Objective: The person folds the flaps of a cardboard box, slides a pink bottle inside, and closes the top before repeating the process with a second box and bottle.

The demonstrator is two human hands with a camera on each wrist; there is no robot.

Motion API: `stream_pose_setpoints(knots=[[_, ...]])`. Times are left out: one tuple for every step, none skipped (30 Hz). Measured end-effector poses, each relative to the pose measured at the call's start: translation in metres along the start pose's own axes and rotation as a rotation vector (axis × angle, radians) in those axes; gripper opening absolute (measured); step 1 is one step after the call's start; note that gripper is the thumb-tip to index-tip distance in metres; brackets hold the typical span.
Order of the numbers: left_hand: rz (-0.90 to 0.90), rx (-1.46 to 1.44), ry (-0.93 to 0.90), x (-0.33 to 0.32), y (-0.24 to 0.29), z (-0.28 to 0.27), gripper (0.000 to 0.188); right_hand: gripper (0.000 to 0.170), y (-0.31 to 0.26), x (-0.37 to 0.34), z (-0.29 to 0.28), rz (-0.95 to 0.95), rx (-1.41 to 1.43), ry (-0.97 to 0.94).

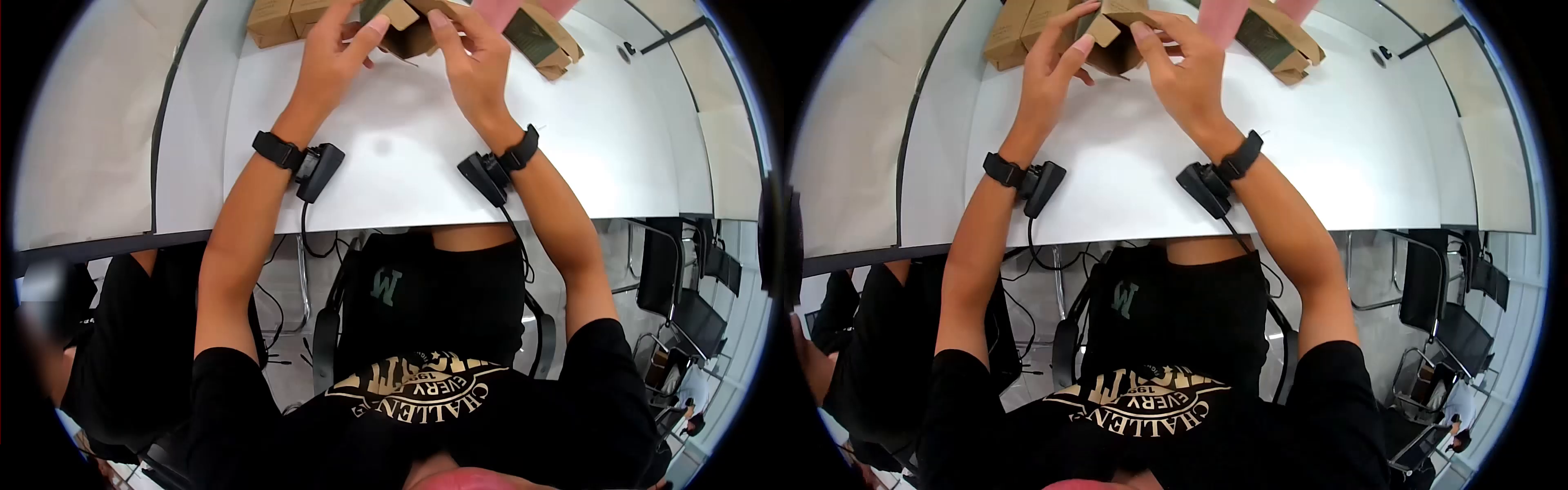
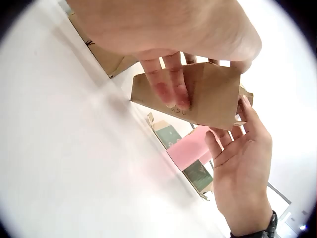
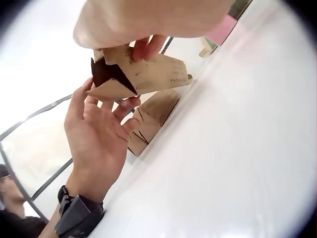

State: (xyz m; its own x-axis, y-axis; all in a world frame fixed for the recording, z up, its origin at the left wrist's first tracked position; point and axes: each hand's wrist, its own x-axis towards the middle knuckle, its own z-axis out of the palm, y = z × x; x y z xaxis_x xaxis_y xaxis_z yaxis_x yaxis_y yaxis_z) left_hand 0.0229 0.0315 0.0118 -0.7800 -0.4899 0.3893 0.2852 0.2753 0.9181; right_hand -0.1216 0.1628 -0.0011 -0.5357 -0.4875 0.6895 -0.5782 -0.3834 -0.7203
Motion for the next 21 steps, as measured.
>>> stream_pose_setpoints(knots=[[0.046, 0.036, 0.022, -0.002, 0.005, 0.002, 0.049, 0.023, 0.0, 0.001, 0.0, -0.02, 0.016, -0.001], [0.029, 0.11, 0.009, -0.003, 0.007, -0.001, 0.056, 0.022, 0.002, 0.0, 0.002, -0.035, 0.037, -0.002], [0.099, 0.112, 0.009, -0.005, 0.004, -0.002, 0.058, 0.022, 0.002, -0.001, 0.003, -0.056, 0.037, -0.013], [0.171, 0.11, 0.007, -0.003, -0.001, -0.001, 0.06, 0.021, 0.001, 0.0, 0.002, -0.079, 0.033, -0.024], [0.248, 0.102, -0.001, -0.001, -0.002, 0.0, 0.062, 0.021, 0.0, 0.001, 0.001, -0.105, 0.021, -0.031], [0.189, 0.126, -0.017, -0.003, 0.0, 0.0, 0.068, 0.02, 0.004, -0.002, 0.004, -0.066, 0.01, 0.011], [0.158, 0.145, -0.036, -0.002, 0.001, 0.002, 0.068, 0.019, 0.01, 0.0, 0.004, -0.141, -0.011, 0.011], [0.132, 0.171, -0.049, 0.0, 0.0, 0.001, 0.068, 0.02, 0.008, 0.002, 0.0, -0.146, -0.056, -0.019], [0.093, 0.213, -0.058, -0.001, 0.001, -0.001, 0.068, 0.02, 0.006, 0.0, 0.0, -0.142, -0.082, -0.049], [0.085, 0.32, -0.034, -0.003, 0.008, 0.0, 0.061, 0.018, 0.005, 0.001, 0.004, -0.161, -0.038, -0.018], [0.084, 0.262, -0.025, -0.009, 0.011, -0.013, 0.056, 0.016, 0.013, -0.001, 0.016, -0.212, -0.03, -0.015], [0.109, 0.146, -0.021, -0.007, 0.002, -0.023, 0.051, 0.015, 0.019, 0.0, 0.01, -0.278, -0.082, -0.03], [0.124, 0.064, -0.024, -0.006, -0.01, -0.007, 0.048, 0.029, 0.011, 0.0, -0.005, -0.245, -0.049, -0.134], [0.139, -0.017, -0.028, -0.005, -0.016, 0.009, 0.045, 0.046, -0.002, 0.0, -0.019, -0.208, -0.019, -0.235], [0.175, 0.025, 0.001, -0.002, -0.012, 0.008, 0.043, 0.04, 0.001, 0.003, -0.001, -0.108, 0.106, -0.18], [0.162, 0.043, 0.015, -0.001, -0.006, 0.005, 0.043, 0.041, -0.005, 0.007, 0.007, -0.178, 0.002, -0.175], [0.148, 0.061, 0.029, 0.002, -0.001, 0.001, 0.043, 0.042, -0.011, 0.007, 0.002, -0.232, -0.121, -0.168], [0.082, 0.042, 0.033, 0.001, 0.004, 0.003, 0.044, 0.038, -0.016, 0.008, 0.0, -0.25, -0.165, -0.176], [0.015, 0.026, 0.036, -0.002, 0.006, 0.004, 0.044, 0.036, -0.015, 0.006, -0.003, -0.224, -0.164, -0.171], [0.078, 0.047, 0.062, -0.006, -0.008, 0.003, 0.046, 0.034, -0.012, -0.003, -0.002, -0.197, -0.166, -0.168], [0.05, 0.015, 0.067, -0.012, -0.007, 0.005, 0.047, 0.033, -0.012, -0.003, -0.001, -0.173, -0.162, -0.164]])
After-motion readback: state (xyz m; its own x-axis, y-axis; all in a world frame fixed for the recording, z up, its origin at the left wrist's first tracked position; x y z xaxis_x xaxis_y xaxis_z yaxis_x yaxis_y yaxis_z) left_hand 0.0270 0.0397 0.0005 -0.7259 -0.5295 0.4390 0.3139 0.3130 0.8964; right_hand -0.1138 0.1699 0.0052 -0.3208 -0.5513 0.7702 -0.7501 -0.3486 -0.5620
